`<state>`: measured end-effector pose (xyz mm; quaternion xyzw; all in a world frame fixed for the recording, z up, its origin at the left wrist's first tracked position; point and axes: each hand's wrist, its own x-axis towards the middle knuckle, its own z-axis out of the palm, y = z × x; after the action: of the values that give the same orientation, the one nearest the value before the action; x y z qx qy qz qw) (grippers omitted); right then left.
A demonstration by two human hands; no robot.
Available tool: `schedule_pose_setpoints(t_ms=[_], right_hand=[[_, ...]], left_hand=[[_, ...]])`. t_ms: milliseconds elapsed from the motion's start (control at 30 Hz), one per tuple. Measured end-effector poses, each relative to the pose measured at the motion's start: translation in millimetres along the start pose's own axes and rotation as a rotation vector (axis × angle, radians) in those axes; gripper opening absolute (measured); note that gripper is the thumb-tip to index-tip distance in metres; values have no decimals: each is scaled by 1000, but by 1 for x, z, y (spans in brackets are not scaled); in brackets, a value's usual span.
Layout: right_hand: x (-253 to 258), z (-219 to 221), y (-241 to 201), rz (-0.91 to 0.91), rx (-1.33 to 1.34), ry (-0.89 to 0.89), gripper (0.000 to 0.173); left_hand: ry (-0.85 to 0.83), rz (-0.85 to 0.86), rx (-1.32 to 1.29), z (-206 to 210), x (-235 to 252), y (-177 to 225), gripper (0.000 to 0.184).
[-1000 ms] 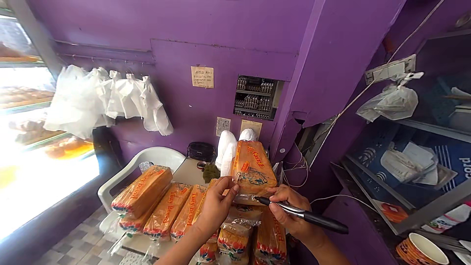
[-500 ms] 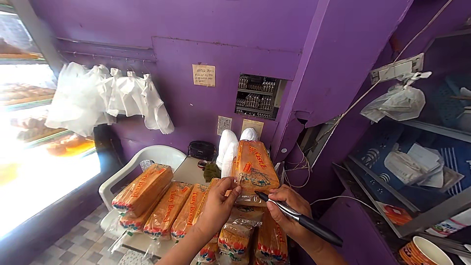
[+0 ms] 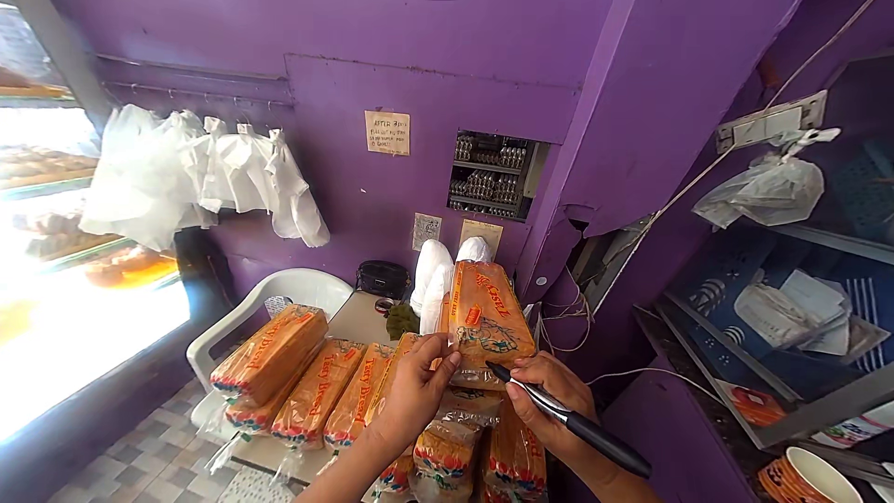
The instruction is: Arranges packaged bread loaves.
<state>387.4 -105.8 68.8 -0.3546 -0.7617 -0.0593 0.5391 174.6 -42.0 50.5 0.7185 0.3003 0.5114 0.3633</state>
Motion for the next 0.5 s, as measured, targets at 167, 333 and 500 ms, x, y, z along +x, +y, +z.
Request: schedule_pose_setpoints(t_ms=[167, 333, 500], right_hand=[[0, 0, 0, -1, 5, 5, 17], [-1, 1, 1, -12, -3, 11, 17], [-2, 2, 1, -21, -28, 17, 17]], left_hand=[[-1, 9, 11, 1, 0, 0, 22], [3, 13, 5, 1, -1, -1, 20], [1, 22, -5, 0, -2, -2, 20]])
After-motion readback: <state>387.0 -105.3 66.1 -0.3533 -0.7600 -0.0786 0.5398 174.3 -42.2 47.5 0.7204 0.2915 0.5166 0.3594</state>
